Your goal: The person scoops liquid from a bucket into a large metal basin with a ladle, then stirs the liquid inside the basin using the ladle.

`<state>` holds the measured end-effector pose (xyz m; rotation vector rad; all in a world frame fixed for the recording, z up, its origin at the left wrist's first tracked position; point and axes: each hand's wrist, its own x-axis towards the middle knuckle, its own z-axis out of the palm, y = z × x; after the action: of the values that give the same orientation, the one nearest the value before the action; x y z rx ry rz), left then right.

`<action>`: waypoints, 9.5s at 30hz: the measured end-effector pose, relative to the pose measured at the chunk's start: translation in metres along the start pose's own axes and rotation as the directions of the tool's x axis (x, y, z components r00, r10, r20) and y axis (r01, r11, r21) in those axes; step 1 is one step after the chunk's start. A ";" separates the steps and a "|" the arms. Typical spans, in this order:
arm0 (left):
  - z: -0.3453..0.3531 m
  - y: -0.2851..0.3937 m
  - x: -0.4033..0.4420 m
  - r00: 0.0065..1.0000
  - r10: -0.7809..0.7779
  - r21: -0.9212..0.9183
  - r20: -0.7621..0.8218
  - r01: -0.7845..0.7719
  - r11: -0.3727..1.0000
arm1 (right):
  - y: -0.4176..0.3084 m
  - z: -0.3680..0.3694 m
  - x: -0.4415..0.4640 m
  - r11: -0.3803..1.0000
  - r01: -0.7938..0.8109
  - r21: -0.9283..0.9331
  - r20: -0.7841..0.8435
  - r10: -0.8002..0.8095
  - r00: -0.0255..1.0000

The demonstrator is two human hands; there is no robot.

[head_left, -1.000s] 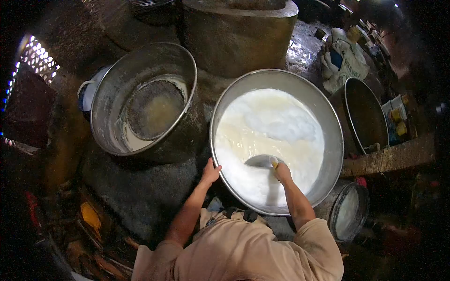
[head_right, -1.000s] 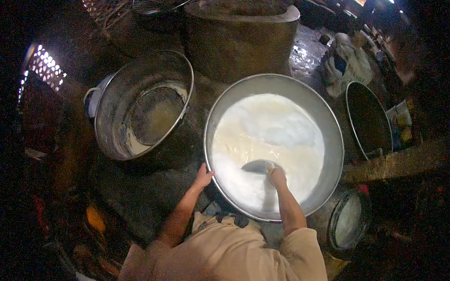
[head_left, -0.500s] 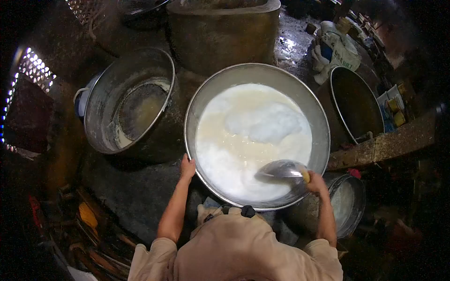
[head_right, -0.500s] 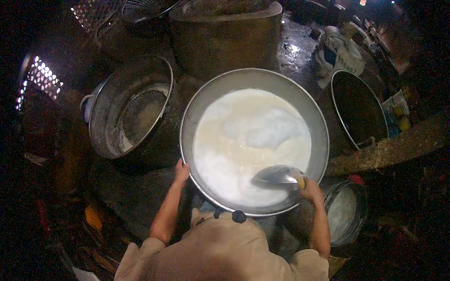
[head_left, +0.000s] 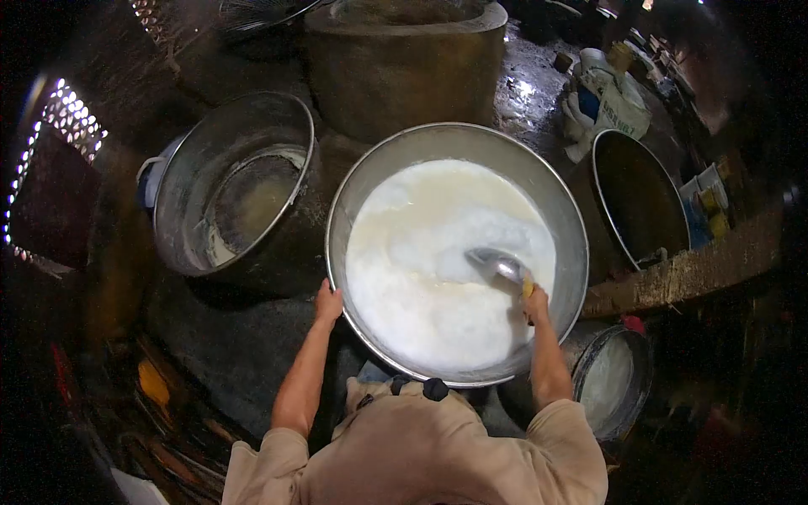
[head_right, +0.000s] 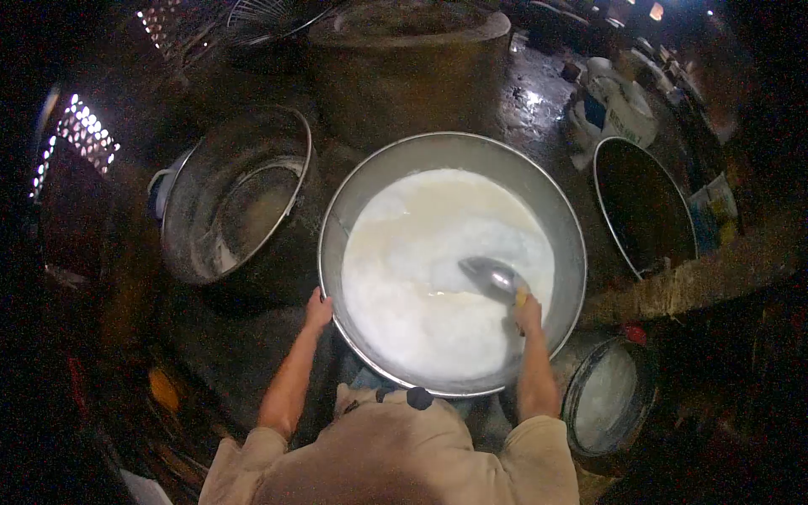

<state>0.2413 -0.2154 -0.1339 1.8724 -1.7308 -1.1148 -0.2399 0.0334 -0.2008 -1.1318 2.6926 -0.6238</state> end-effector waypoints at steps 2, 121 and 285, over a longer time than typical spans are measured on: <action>0.005 -0.011 0.005 1.000 0.028 -0.019 -0.002 -0.028 0.999 | -0.046 -0.013 -0.019 0.915 -0.340 0.217 0.280 0.276 0.920; -0.033 0.001 0.008 0.925 0.012 -0.093 0.380 0.025 0.995 | -0.242 0.080 -0.017 1.000 0.013 -0.010 0.389 -0.008 0.921; -0.018 0.012 -0.005 0.986 -0.002 -0.084 0.164 0.015 0.996 | -0.127 0.011 -0.111 0.990 -0.045 -0.133 0.407 0.095 0.908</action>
<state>0.2468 -0.2170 -0.1124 1.7827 -1.7331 -1.3581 -0.0762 0.0292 -0.1574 -1.0474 2.4127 -0.1806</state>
